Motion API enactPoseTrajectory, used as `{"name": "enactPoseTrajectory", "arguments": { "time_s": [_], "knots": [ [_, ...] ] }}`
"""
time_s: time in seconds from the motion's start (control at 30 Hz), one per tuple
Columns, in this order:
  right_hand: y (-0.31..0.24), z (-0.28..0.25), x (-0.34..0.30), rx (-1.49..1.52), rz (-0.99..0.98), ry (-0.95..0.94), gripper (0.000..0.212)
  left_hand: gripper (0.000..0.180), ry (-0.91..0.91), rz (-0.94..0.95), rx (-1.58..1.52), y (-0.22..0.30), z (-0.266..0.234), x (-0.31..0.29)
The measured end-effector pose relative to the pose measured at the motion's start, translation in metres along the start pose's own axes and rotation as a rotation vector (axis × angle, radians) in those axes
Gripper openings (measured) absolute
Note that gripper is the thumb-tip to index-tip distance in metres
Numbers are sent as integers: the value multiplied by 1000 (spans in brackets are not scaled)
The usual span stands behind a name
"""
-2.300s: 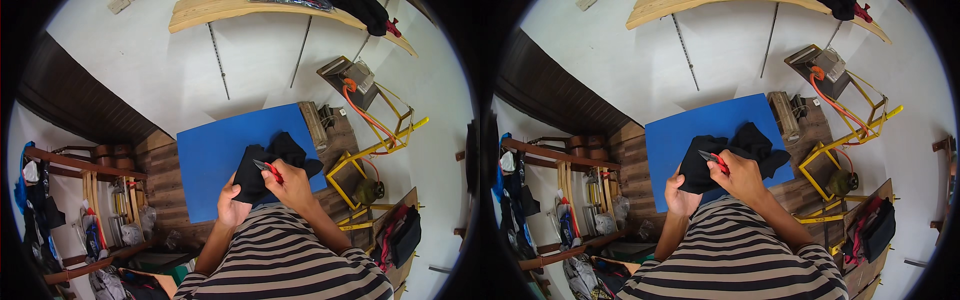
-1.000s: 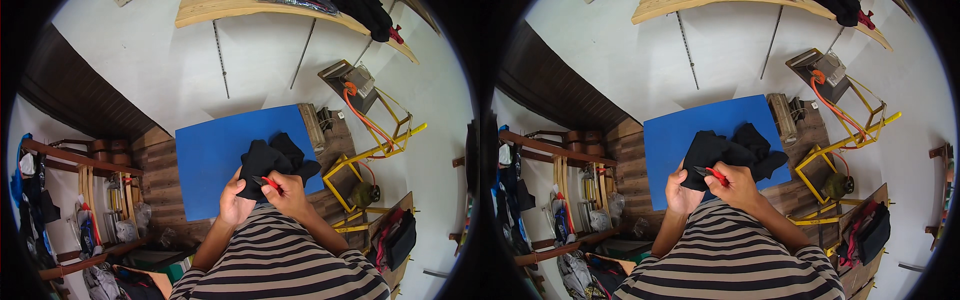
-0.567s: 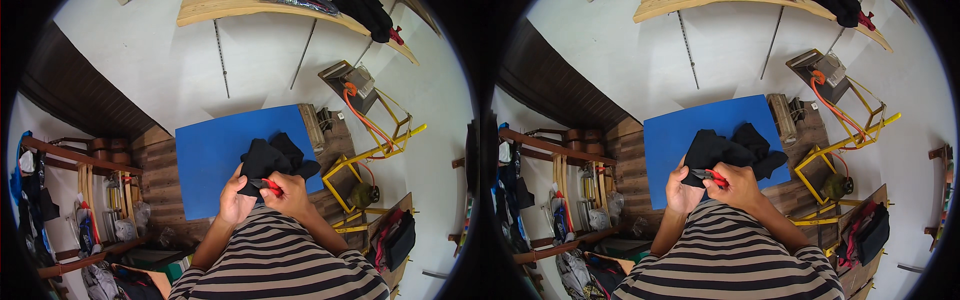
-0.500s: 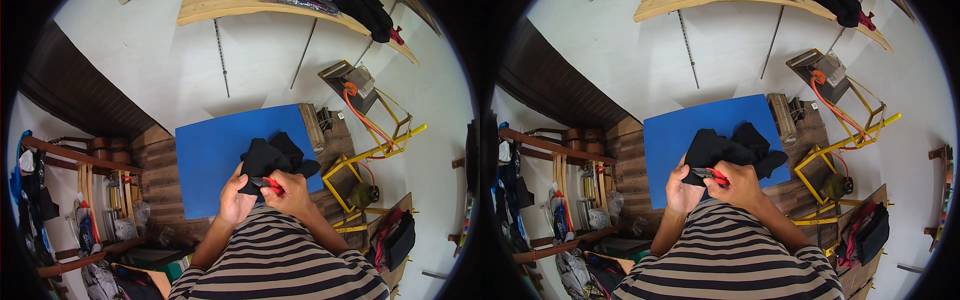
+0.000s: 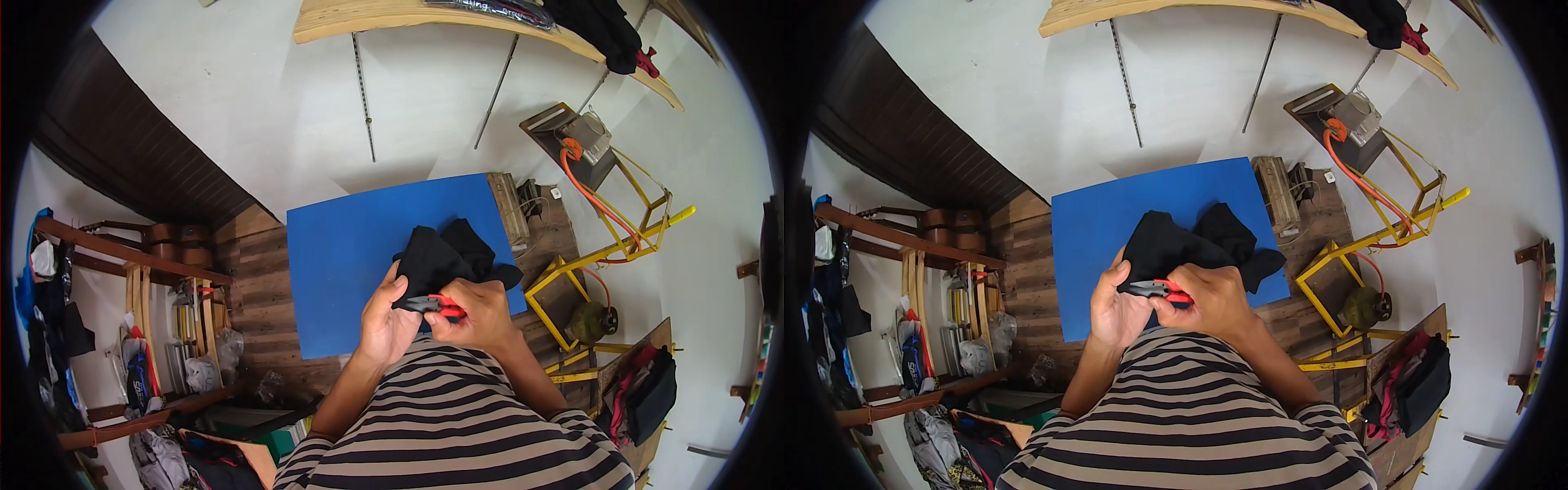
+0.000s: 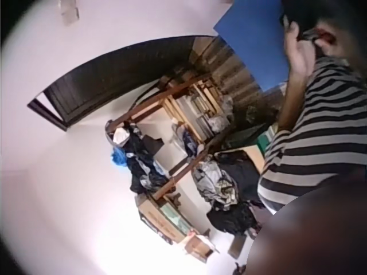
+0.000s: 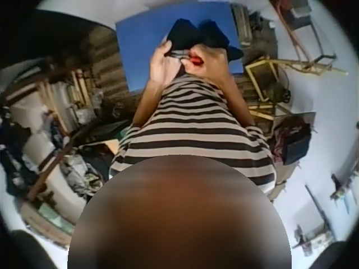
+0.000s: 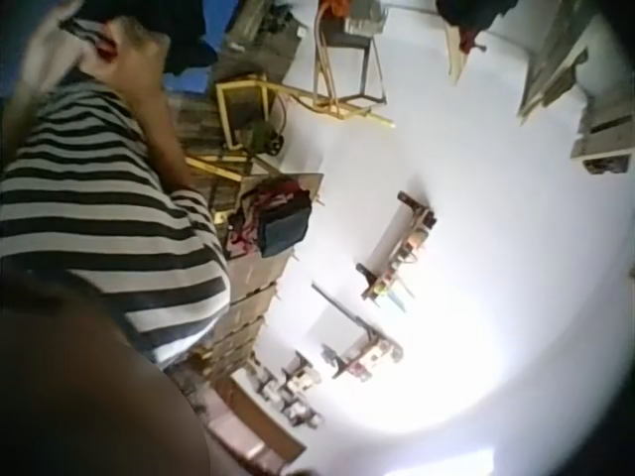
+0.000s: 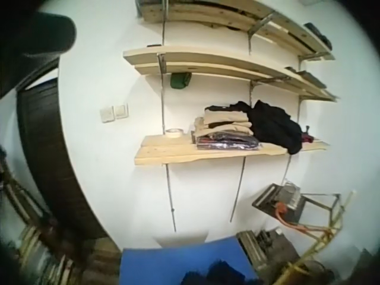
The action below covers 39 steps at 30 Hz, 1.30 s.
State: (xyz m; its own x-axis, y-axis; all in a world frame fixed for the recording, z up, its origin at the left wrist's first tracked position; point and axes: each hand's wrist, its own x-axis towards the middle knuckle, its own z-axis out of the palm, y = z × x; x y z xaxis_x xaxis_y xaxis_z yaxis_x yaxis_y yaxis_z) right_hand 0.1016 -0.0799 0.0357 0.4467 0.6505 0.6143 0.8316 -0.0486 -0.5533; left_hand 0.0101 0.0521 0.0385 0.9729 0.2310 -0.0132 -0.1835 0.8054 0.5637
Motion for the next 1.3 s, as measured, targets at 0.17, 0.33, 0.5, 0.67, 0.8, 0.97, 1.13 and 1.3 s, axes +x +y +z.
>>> {"name": "enactPoseTrajectory", "arguments": {
  "time_s": [0.17, 0.33, 0.5, 0.67, 0.8, 0.97, 1.13, 1.3],
  "knots": [
    [3, 3, -3, 92, 47, 30, 25, 45, 57, 24, -23, -6, -1, 5],
    [2, 6, 0, 265, 126, 169, 54, 25, 102, 7, -6, -12, -1, 11],
    [3, 14, 2, 218, 186, 210, 42, 10, 232, 6, -20, -33, 0, 24],
    [11, 6, -8, 309, 437, 295, 28, 8, 97, 15, -54, -51, -12, 29],
    [9, -11, -9, 672, 559, 352, 27, 37, 48, 183, 514, -57, -30, 37],
    [-9, -28, -9, 790, 649, 269, 32, 47, -1, 572, 1428, -67, -75, 61],
    [-19, -50, -4, 1017, 602, 322, 40, 25, -327, 226, 1517, -85, -112, 82],
    [-21, -90, 15, 994, 484, 351, 41, 32, -361, 204, 1141, -76, -75, 65]
  ]
}}
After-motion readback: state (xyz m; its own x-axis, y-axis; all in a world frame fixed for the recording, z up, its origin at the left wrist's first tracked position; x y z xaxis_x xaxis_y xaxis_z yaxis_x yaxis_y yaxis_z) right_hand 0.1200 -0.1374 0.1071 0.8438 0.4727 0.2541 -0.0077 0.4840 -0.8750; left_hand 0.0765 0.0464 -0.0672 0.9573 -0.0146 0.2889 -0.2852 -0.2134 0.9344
